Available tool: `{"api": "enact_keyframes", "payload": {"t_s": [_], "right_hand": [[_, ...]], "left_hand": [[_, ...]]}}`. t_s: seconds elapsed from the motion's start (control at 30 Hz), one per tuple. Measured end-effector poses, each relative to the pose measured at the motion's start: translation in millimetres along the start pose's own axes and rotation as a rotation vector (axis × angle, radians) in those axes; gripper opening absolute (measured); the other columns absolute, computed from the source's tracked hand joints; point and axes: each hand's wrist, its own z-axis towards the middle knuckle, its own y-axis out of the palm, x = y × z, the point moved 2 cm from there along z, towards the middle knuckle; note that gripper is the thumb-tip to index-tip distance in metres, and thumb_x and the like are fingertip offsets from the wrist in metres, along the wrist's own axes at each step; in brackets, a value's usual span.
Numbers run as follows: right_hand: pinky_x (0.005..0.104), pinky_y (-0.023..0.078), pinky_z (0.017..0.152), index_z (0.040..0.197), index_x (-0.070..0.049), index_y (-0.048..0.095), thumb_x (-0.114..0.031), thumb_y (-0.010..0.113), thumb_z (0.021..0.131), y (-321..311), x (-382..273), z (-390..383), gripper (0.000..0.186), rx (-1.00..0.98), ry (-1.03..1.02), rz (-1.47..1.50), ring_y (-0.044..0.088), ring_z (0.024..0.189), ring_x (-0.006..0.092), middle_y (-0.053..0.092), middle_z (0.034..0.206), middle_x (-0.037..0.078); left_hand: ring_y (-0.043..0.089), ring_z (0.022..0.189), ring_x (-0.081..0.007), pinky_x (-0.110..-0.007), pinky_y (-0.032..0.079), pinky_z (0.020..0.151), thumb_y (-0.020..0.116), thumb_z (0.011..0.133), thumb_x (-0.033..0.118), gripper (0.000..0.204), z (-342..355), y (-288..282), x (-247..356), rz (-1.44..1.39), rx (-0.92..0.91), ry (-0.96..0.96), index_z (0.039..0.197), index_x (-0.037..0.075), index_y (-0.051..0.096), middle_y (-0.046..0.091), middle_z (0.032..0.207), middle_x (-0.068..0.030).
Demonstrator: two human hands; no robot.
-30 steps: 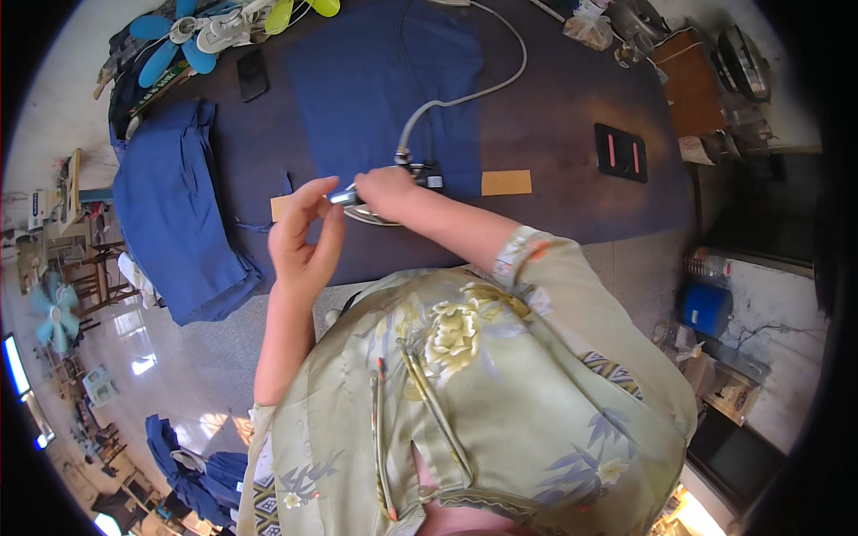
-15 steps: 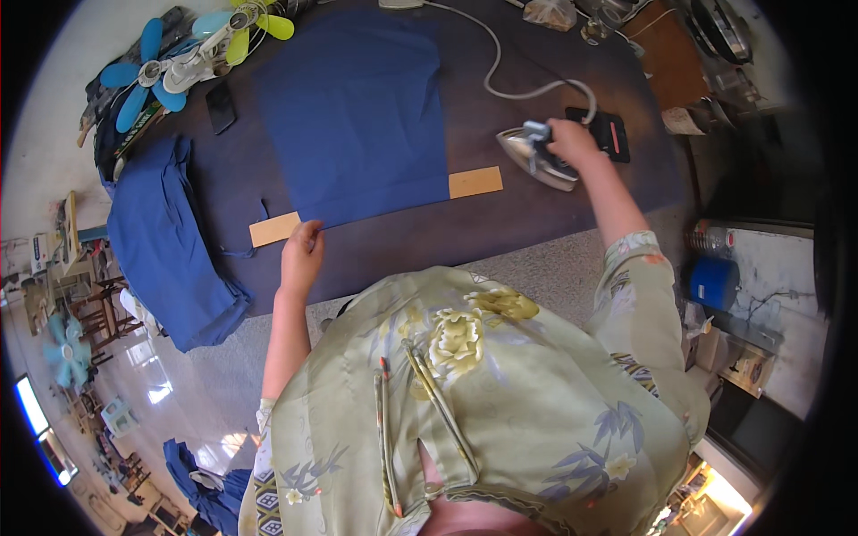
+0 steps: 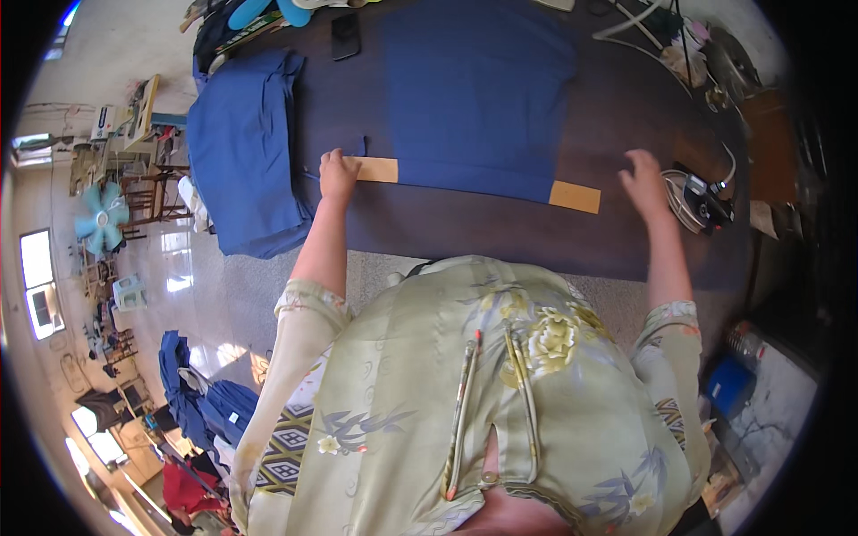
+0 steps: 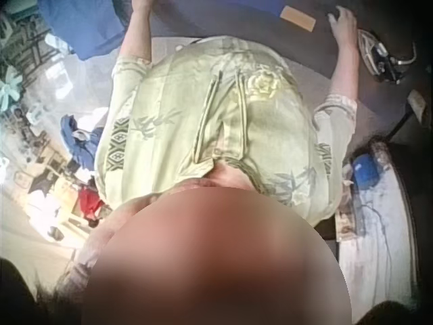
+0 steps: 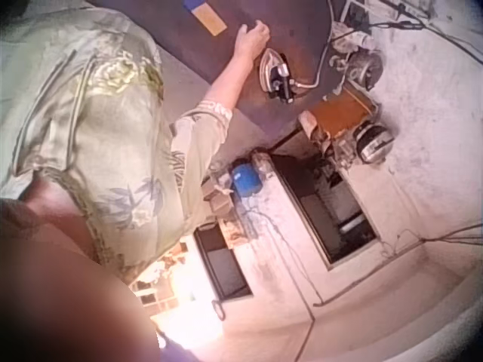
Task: The recorder uses a template and an iron to press a fold into pieces of blue fabric.
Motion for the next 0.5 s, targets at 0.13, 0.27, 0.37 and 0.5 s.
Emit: {"api": "enact_keyframes", "payload": {"t_s": [0.13,0.27,0.37,0.5], "right_hand": [[0.0422,0.046,0.098,0.116,-0.005,0.059,-0.011,0.072,0.076,58,-42,-12,0.042,-0.265,0.042,-0.032,0.053,0.116,0.0325,0.058,0.118,0.012],[0.0420,0.046,0.098,0.116,-0.007,0.058,-0.010,0.078,0.070,69,-42,-26,0.051,-0.323,0.120,-0.120,0.051,0.117,0.0312,0.056,0.118,0.011],[0.0417,0.044,0.099,0.116,-0.008,0.058,-0.010,0.080,0.068,69,-46,-28,0.053,-0.311,0.124,-0.133,0.050,0.119,0.0301,0.054,0.119,0.010],[0.0416,0.044,0.099,0.116,-0.008,0.058,-0.009,0.079,0.069,68,-48,-24,0.052,-0.341,0.137,-0.128,0.050,0.118,0.0297,0.054,0.119,0.010]], "left_hand": [[0.055,0.114,-0.0346,-0.044,0.048,0.097,0.074,0.077,0.025,0.035,12,3,-24,0.098,-0.206,-0.039,0.106,0.007,0.065,0.057,0.120,-0.0137],[0.056,0.112,-0.0328,-0.044,0.049,0.094,0.077,0.074,0.027,0.034,15,-18,-37,0.206,-0.235,0.036,0.101,0.009,0.067,0.057,0.117,-0.0122],[0.057,0.110,-0.0307,-0.043,0.049,0.093,0.077,0.075,0.026,0.029,18,-32,-54,0.403,-0.375,0.161,0.098,0.010,0.069,0.057,0.115,-0.0105],[0.060,0.107,-0.0307,-0.043,0.052,0.089,0.072,0.078,0.022,0.020,44,-37,-80,0.533,-0.410,0.214,0.092,0.008,0.072,0.060,0.109,-0.0117]]}}
